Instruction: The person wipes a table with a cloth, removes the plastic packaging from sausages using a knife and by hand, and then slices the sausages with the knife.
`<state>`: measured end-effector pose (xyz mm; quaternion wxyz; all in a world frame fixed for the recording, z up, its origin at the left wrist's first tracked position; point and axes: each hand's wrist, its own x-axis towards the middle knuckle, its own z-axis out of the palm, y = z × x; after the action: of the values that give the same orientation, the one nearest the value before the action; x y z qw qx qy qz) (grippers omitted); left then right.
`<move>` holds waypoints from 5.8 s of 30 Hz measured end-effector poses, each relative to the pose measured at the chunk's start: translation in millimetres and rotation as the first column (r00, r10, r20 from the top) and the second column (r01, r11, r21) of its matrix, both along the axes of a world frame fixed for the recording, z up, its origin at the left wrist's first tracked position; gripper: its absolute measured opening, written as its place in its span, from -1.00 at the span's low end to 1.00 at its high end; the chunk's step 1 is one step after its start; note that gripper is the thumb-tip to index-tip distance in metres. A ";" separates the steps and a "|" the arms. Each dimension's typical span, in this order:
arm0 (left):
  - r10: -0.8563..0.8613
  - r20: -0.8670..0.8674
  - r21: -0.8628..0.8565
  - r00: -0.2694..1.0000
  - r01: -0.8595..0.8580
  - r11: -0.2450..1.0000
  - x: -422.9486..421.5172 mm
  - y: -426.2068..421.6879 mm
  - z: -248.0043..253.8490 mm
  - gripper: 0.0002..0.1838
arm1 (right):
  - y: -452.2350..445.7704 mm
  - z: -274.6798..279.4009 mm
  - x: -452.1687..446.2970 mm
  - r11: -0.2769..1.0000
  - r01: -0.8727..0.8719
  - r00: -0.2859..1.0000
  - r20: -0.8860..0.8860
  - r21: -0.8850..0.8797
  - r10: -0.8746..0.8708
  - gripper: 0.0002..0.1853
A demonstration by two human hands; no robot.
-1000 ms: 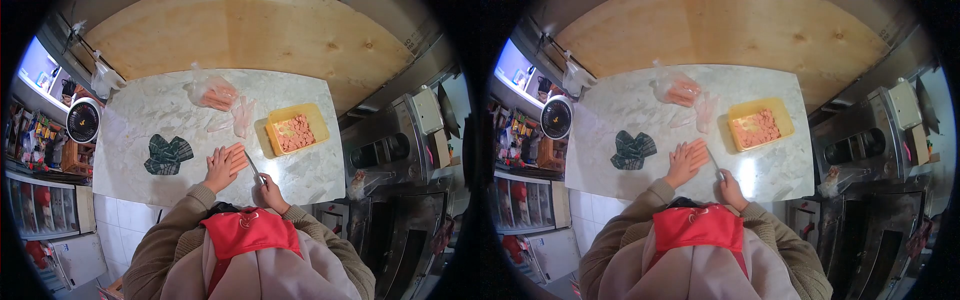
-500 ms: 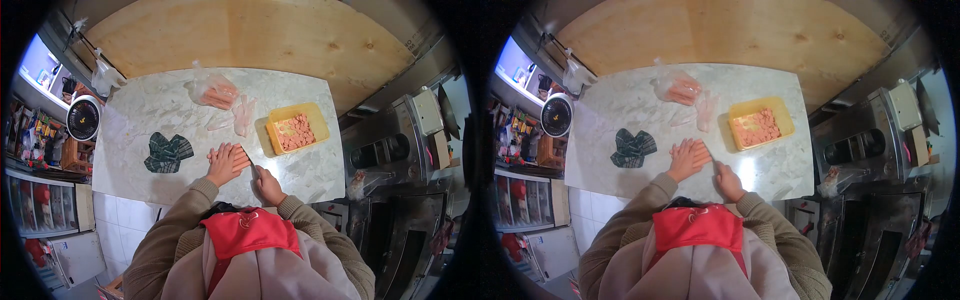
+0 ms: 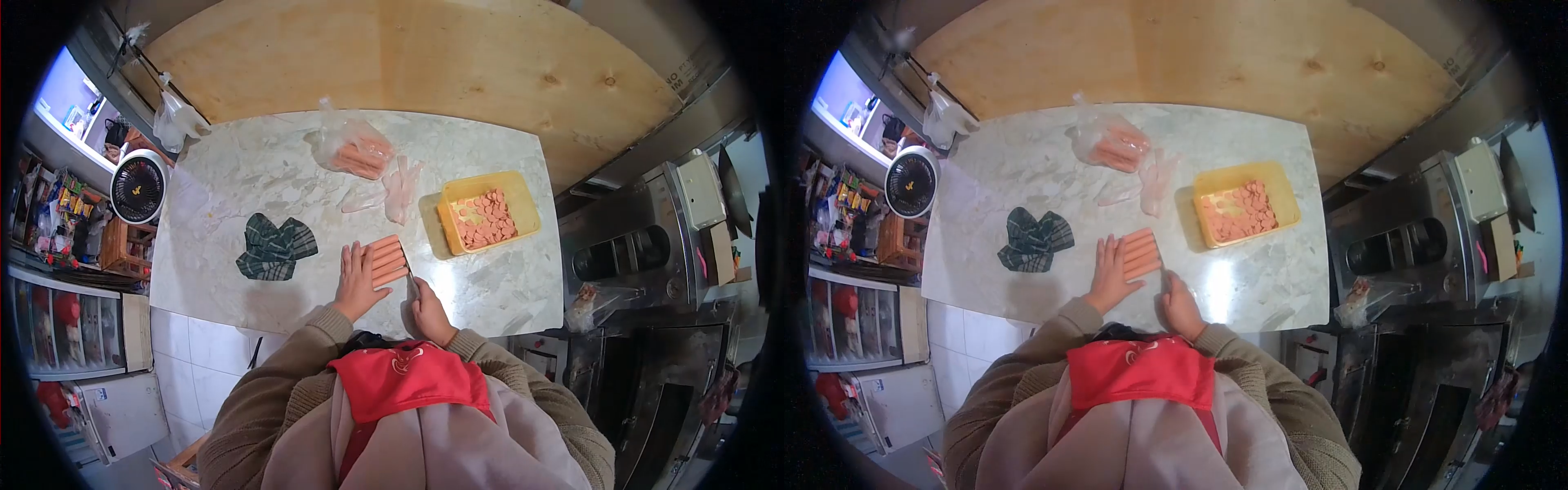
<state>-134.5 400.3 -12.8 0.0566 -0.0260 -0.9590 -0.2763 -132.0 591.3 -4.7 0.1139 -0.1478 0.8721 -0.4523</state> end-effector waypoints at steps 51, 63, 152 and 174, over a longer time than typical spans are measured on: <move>0.163 0.074 -0.134 0.984 -0.152 0.979 -1.0 -0.5 -3.0 0.07 | -21.6 22.2 -1.1 0.977 -0.170 0.979 0.093 -0.132 0.183 -0.48; 0.173 0.062 -0.100 0.983 -0.166 0.981 -1.4 -2.4 -3.2 -0.01 | -29.8 27.6 1.2 0.967 -0.217 0.960 0.152 -0.136 0.237 -0.44; -0.379 0.088 -0.307 0.921 0.387 0.869 -44.6 2.9 27.1 -0.36 | 75.0 107.5 20.5 0.907 -0.420 0.867 0.303 0.021 0.394 -0.53; -0.171 -0.054 0.155 0.984 0.177 0.972 25.1 104.0 171.5 -0.87 | 158.3 115.3 48.8 0.825 -0.559 0.804 0.298 0.086 0.514 -0.54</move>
<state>-109.4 504.2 158.7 0.0535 -0.1110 -0.9266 -0.3553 -83.2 749.6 110.6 0.3636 -0.3179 0.8065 -0.3409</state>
